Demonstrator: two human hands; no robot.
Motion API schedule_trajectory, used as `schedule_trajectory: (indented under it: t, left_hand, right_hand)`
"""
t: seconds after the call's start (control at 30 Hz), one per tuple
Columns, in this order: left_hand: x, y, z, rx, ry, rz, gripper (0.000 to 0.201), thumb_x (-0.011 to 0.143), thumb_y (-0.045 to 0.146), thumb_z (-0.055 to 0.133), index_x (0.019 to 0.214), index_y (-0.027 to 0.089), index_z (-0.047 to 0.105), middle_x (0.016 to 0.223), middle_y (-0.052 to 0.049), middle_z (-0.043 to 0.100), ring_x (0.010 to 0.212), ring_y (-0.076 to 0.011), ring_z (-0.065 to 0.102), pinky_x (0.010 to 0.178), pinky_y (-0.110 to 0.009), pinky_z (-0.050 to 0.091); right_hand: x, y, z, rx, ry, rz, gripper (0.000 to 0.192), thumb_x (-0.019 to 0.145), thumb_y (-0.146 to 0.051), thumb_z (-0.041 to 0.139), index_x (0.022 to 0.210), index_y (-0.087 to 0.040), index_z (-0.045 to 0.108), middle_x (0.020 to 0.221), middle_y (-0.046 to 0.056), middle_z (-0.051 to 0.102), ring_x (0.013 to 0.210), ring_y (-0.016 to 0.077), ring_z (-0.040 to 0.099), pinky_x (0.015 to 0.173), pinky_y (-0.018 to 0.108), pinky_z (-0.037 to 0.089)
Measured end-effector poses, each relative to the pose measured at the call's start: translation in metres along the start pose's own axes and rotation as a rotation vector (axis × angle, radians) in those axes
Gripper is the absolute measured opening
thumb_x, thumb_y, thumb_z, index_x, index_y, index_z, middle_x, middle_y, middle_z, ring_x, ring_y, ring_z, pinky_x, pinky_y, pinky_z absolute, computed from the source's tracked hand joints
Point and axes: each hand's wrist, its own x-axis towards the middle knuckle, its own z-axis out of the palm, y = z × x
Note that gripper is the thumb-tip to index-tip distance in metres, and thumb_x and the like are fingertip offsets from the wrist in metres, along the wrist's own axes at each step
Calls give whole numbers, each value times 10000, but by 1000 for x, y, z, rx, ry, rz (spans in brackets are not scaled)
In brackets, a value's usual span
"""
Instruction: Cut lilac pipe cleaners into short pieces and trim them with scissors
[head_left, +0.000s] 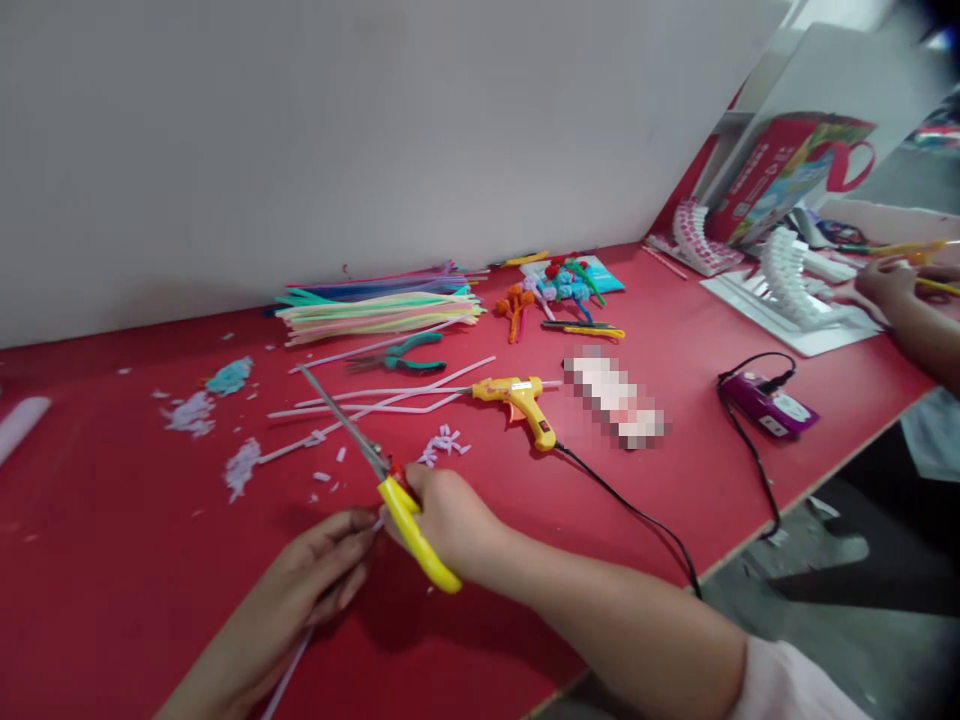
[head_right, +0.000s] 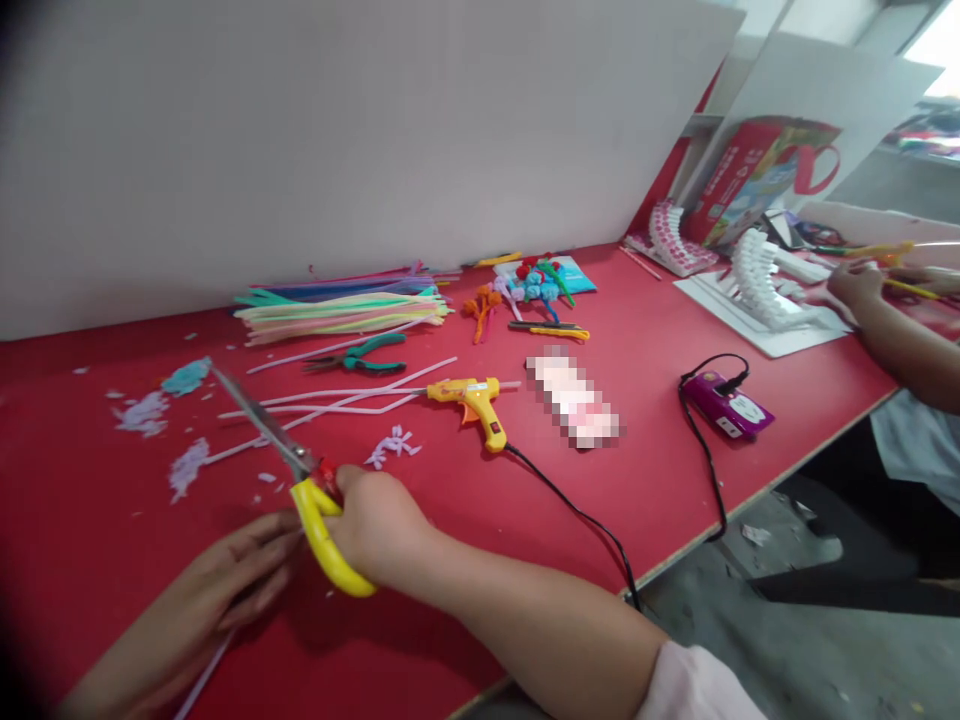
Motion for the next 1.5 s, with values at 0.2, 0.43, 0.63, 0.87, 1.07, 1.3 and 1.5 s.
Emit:
schedule_trajectory:
  t: [0.2,0.43,0.63,0.87,1.07,1.3,1.5]
  left_hand:
    - [0,4,4,-19,-49,123,228,773,346,529,907,166,569,568,11,571,398,-54,430,382,-150,304]
    - [-7,29,-11,-765,-279,328,602,814,550,264,1272,177,383,1344,-114,381,1245,-246,312,1015,-420,220]
    - [-13,31,-7,-874,-398,376,606,848,490,180,1358,165,214,1407,-90,266,1299,-216,190,1061,-394,80]
    - [-13,28,-6,-897,-437,347,602,856,475,153,1363,155,196,1401,-105,274,1296,-219,196,1061,-394,70]
    - [-11,28,-5,-919,-454,334,632,851,493,160,1376,143,126,1402,-129,261,1296,-231,192,1057,-394,68]
    - [-11,27,-2,-939,-463,311,656,841,515,183,1380,153,89,1404,-142,251,1293,-239,202,1053,-399,70]
    - [-12,26,-1,-934,-451,308,750,790,600,224,1374,140,128,1400,-161,252,1292,-254,200,1053,-399,74]
  right_hand:
    - [3,-4,-7,59,27,-13,92,652,-216,519,646,-185,432,550,-57,433,500,65,391,463,179,279]
    - [-4,-18,-25,245,-164,37,196,722,-264,403,549,-207,331,365,-96,311,294,66,341,356,195,295]
    - [-6,-17,-24,318,-175,43,223,728,-249,435,530,-199,348,333,-96,334,284,61,346,353,188,301]
    - [-6,-17,-20,294,-176,62,201,735,-249,437,554,-199,363,333,-102,330,286,55,339,346,178,286]
    - [-6,-12,-15,307,-194,72,177,741,-274,437,589,-206,377,338,-103,335,283,62,341,327,177,277]
    - [-5,-13,-13,287,-154,99,159,732,-277,437,602,-201,387,332,-106,331,269,58,351,319,170,274]
    - [-6,-16,-13,310,-144,91,156,718,-282,452,607,-202,378,330,-111,328,267,55,343,329,172,281]
